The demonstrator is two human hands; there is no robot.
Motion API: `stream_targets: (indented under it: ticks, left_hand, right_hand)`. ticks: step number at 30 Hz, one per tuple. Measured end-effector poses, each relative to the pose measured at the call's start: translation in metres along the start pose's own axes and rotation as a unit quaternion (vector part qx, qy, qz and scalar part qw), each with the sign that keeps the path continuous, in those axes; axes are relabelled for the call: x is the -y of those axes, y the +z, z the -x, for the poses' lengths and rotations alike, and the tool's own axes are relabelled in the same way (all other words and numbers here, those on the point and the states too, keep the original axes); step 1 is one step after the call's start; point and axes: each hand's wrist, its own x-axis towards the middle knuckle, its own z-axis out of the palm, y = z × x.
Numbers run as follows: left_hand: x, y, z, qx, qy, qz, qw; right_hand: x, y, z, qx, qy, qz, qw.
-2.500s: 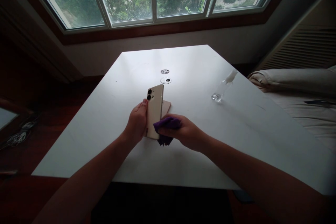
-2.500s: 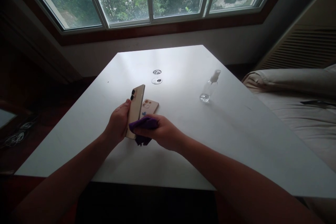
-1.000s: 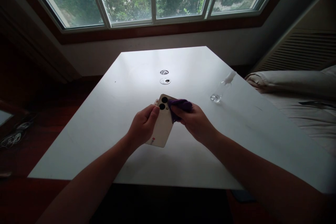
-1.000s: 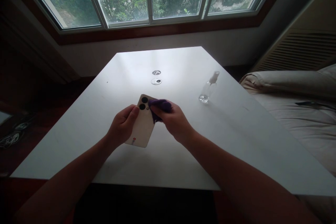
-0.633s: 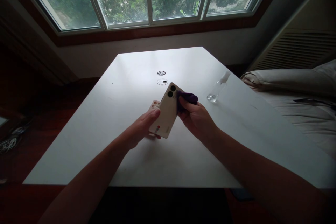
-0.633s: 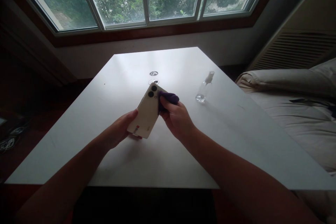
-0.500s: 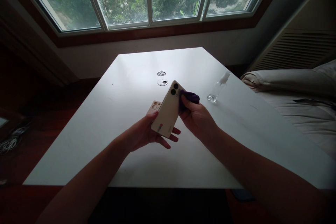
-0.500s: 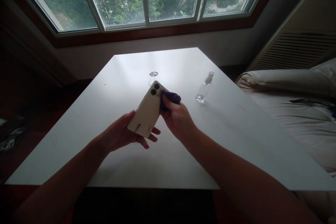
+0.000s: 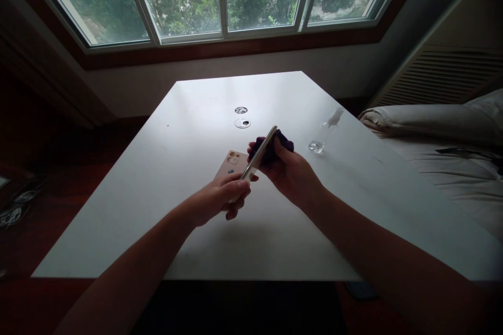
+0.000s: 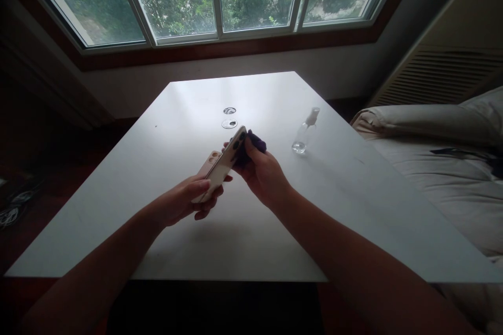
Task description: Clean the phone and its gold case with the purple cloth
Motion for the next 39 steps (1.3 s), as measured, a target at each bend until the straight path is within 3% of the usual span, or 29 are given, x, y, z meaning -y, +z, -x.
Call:
stream_targets:
  ticks: [8, 16, 24, 31, 39]
  left_hand:
    - [0.004, -0.002, -0.002, -0.032, 0.013, -0.100, 0.994]
    - [0.005, 0.000, 0.000, -0.070, 0.020, -0.155, 0.985]
    - [0.002, -0.001, 0.005, -0.142, 0.052, -0.241, 0.959]
    - [0.000, -0.001, 0.007, -0.205, 0.067, -0.309, 0.926]
    - [0.005, -0.003, 0.005, -0.272, 0.090, -0.295, 0.911]
  right_hand:
    - [0.011, 0.010, 0.004, -0.008, 0.013, -0.039, 0.999]
    - [0.019, 0.014, 0.005, -0.027, -0.015, -0.011, 0.999]
    - [0.020, 0.008, 0.000, -0.042, -0.083, 0.083, 0.992]
    - [0.013, 0.001, -0.003, -0.072, -0.139, 0.192, 0.969]
    - [0.006, -0.004, -0.005, -0.085, -0.172, 0.279, 0.941]
